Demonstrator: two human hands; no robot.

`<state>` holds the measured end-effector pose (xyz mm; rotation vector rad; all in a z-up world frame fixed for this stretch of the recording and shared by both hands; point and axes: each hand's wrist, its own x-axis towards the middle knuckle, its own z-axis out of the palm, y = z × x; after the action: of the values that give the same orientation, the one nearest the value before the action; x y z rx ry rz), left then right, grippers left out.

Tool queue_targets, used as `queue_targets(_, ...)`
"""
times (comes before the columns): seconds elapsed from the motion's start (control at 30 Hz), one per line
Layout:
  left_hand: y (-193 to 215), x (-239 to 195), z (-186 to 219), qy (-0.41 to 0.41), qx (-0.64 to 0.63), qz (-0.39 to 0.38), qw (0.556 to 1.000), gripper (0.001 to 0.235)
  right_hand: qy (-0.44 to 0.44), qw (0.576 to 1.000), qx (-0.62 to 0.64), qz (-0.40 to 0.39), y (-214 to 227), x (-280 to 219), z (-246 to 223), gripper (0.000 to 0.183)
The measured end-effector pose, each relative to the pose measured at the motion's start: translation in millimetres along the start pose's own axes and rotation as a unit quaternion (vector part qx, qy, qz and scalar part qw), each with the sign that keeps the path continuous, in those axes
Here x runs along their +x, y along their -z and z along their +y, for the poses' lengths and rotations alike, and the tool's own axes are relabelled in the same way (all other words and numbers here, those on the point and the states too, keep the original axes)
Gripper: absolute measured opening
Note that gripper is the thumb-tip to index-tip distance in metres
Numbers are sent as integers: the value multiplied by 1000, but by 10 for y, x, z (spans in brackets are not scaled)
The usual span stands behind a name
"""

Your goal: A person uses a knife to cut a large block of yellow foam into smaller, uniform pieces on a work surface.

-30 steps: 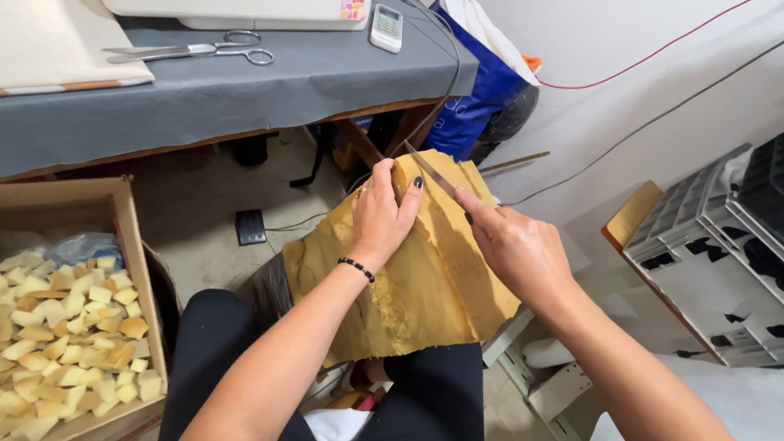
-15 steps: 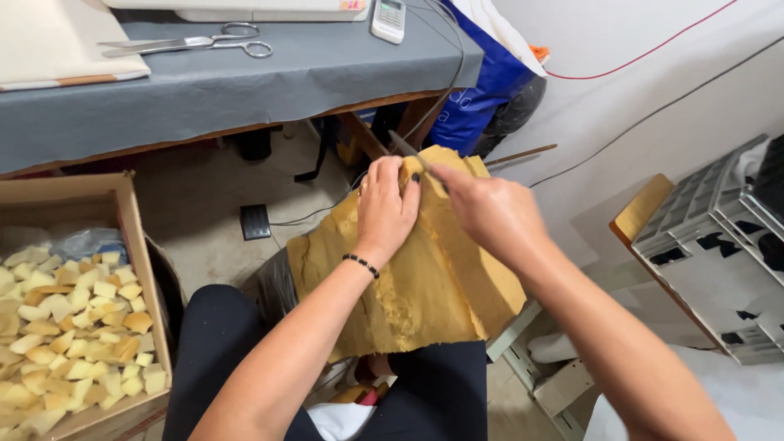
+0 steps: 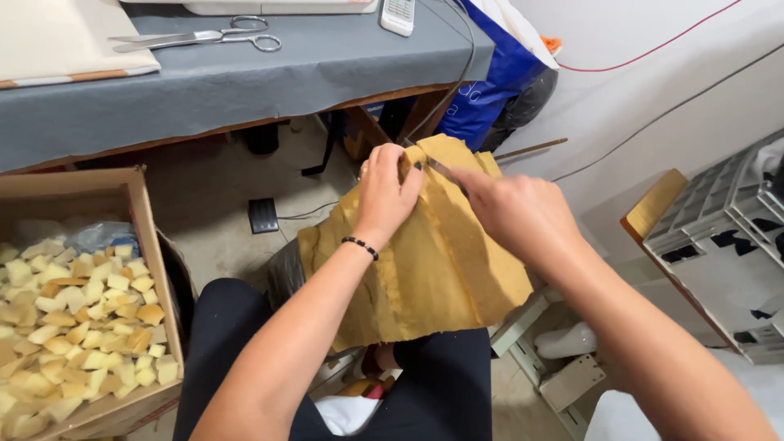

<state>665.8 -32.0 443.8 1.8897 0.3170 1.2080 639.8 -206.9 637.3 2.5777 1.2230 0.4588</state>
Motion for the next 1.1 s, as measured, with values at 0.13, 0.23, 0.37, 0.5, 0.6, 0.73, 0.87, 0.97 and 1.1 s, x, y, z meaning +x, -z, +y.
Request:
queue_targets(0.13, -21, -83, 75, -33, 16, 1, 999, 20, 7, 1000, 2, 9, -585, 184, 51, 37)
queue_targets(0.23, -38, -160, 113, -50, 45, -15, 998, 17, 37, 997, 2, 63, -1121, 477, 3, 32)
queue_targets(0.37, 49, 34, -23, -42, 39, 18, 998, 16, 29, 999, 27, 21, -277, 151, -88, 33)
queue_targets(0.5, 72, 60, -13, -32, 56, 14, 998, 16, 2, 1000, 7, -13, -253, -5, -4, 32)
queue_targets(0.6, -65, -165, 114, -46, 70, -37, 996, 14, 10, 1000, 12, 23, -1367, 586, 31, 27)
queue_targets(0.73, 40, 9, 49, -63, 96, -26, 993, 15, 33, 997, 73, -6, -611, 298, -22, 29)
queue_targets(0.87, 134, 152, 15, -22, 65, -9, 998, 14, 29, 1000, 6, 2, -177, -160, 32, 28)
queue_targets(0.97, 90, 43, 120, -25, 89, -32, 995, 12, 19, 999, 39, 13, -627, 60, 17, 29)
queue_targets(1.1, 19, -36, -21, -25, 101, -57, 993, 14, -2, 993, 118, -17, -1150, 493, 6, 31)
